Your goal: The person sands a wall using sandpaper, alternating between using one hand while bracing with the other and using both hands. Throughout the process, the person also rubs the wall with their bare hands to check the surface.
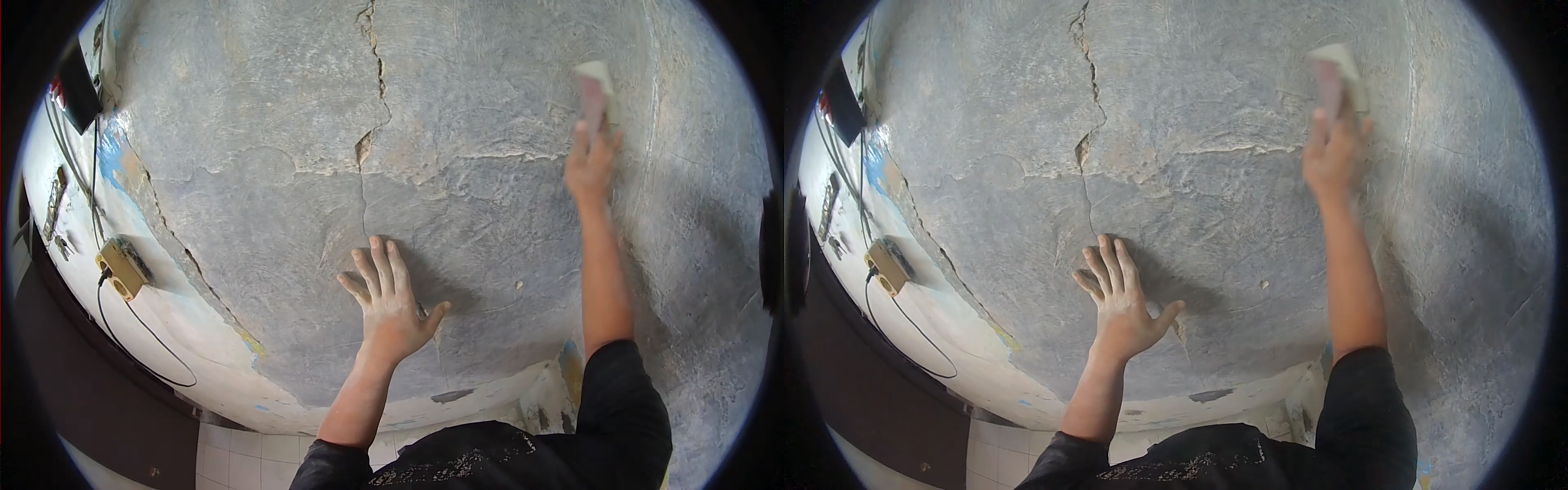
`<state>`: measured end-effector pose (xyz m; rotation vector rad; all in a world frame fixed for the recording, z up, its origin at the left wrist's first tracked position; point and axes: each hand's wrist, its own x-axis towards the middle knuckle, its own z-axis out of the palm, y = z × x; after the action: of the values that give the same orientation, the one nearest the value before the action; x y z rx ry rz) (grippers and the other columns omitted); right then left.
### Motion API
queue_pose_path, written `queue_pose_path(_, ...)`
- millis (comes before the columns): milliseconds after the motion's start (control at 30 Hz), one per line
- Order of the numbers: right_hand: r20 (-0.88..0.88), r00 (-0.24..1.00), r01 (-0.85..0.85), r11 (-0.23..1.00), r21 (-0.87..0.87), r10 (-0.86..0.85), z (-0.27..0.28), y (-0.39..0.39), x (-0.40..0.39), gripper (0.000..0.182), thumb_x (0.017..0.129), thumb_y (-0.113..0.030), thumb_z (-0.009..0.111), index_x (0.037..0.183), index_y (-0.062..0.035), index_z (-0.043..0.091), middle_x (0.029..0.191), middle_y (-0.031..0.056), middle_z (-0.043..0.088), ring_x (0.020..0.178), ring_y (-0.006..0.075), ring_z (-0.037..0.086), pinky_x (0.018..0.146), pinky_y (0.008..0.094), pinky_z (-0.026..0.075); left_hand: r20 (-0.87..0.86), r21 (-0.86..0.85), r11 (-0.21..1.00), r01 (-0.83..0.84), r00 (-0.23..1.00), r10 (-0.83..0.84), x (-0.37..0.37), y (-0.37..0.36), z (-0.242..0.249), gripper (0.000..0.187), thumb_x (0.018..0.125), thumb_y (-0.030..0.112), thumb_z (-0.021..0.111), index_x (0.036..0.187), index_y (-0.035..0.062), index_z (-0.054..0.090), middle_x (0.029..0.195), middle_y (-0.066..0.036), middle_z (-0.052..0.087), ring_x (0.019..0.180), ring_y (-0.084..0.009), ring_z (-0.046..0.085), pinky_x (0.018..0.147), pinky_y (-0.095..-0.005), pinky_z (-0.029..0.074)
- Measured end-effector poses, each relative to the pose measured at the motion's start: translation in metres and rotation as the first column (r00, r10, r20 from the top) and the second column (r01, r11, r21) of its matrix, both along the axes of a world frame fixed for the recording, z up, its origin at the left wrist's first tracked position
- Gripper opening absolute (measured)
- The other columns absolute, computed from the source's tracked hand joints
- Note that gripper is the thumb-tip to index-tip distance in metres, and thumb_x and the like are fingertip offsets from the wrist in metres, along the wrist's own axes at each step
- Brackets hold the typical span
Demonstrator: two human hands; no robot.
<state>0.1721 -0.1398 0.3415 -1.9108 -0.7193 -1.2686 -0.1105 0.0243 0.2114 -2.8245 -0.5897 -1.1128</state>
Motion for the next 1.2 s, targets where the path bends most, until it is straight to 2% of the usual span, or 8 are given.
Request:
queue_pose_path(167,0.419,0.580,-0.269,0.649,-0.711,0.699,-0.064,0.034,-0.058,0.055,0.101,-0.045,0.033,0.140,-0.0086,0.045,0.136,0.0133,0.054,0.130,0.0242,0.047,0.116,0.0497,0.022,-0.038,0.012,1.000,-0.020,0.999,0.020,0.013,-0.009,-0.001,0.125,0.071,0.051,0.076,0.144,-0.0142,-0.001,0.151,-0.037,-0.010,0.137,-0.0538,-0.022,0.101,-0.0714,-0.014)
queue_pose_path(267,-0.140,0.076,-0.997,0.078,0.008,0.987,-0.057,0.042,0.015,0.049,0.102,-0.037,0.033,0.142,-0.0094,0.042,0.136,0.0128,0.054,0.130,0.0246,0.047,0.115,0.0542,0.020,-0.059,0.017,1.000,-0.026,0.998,0.027,0.018,-0.013,0.001,0.125,0.071,0.051,0.076,0.144,-0.0151,-0.002,0.150,-0.038,-0.010,0.136,-0.0541,-0.022,0.101,-0.0710,-0.014)
queue_pose_path(333,0.354,0.907,-0.275,0.957,0.093,0.227,-0.016,0.005,0.016,0.040,0.103,-0.029,0.034,0.122,-0.0079,0.061,0.131,0.0095,0.058,0.131,0.0237,0.046,0.119,0.0476,0.007,-0.022,0.009,1.000,-0.018,1.000,0.018,0.021,-0.015,-0.001,0.126,0.071,0.051,0.076,0.143,-0.0155,-0.004,0.149,-0.040,-0.012,0.136,-0.0548,-0.022,0.101,-0.0716,-0.013)
queue_pose_path(600,0.487,0.445,-0.285,0.634,-0.719,0.752,-0.057,0.038,-0.031,0.048,0.103,-0.032,0.030,0.145,-0.0079,0.036,0.140,0.0156,0.049,0.136,0.0255,0.038,0.116,0.0452,0.023,-0.044,-0.015,0.998,-0.055,0.998,0.054,0.028,-0.018,-0.004,0.126,0.072,0.050,0.076,0.143,-0.0151,-0.006,0.148,-0.041,-0.013,0.136,-0.0558,-0.021,0.104,-0.0694,-0.011)
queue_pose_path(733,0.485,0.827,-0.271,0.958,-0.095,0.282,-0.008,0.015,-0.013,0.038,0.101,-0.016,0.033,0.131,-0.0094,0.056,0.141,0.0022,0.050,0.138,0.0196,0.036,0.118,0.0536,-0.002,-0.053,-0.023,0.998,-0.058,0.997,0.057,0.026,-0.015,-0.004,0.124,0.073,0.049,0.076,0.144,-0.0146,-0.005,0.149,-0.040,-0.012,0.136,-0.0546,-0.021,0.104,-0.0689,-0.011)
queue_pose_path(833,-0.205,0.918,-0.289,0.927,0.238,0.339,-0.017,0.014,0.025,0.047,0.102,-0.028,0.036,0.145,-0.0087,0.036,0.135,0.0223,0.051,0.113,0.0297,0.061,0.092,0.0404,0.053,-0.019,-0.018,0.999,-0.039,0.999,0.038,0.025,-0.015,-0.005,0.124,0.073,0.048,0.076,0.144,-0.0141,-0.004,0.149,-0.039,-0.011,0.137,-0.0540,-0.020,0.104,-0.0691,-0.011)
queue_pose_path(1100,0.086,0.382,-0.856,0.387,-0.342,0.920,-0.041,0.055,-0.025,0.039,0.102,-0.023,0.032,0.135,-0.0181,0.052,0.138,-0.0006,0.054,0.133,0.0198,0.044,0.117,0.0568,0.002,-0.004,0.013,1.000,0.005,1.000,-0.005,0.021,-0.005,-0.013,0.121,0.073,0.046,0.077,0.146,-0.0114,-0.001,0.151,-0.037,-0.008,0.139,-0.0521,-0.019,0.105,-0.0680,-0.011)
queue_pose_path(1200,0.204,0.959,-0.222,0.970,0.103,0.198,0.004,0.017,0.005,0.042,0.103,-0.029,0.033,0.137,-0.0085,0.047,0.134,0.0102,0.056,0.121,0.0264,0.055,0.115,0.0483,0.020,-0.016,0.022,0.999,0.031,0.999,-0.031,0.017,-0.001,-0.015,0.120,0.073,0.045,0.076,0.147,-0.0089,0.000,0.153,-0.033,-0.007,0.140,-0.0498,-0.018,0.106,-0.0674,-0.011)
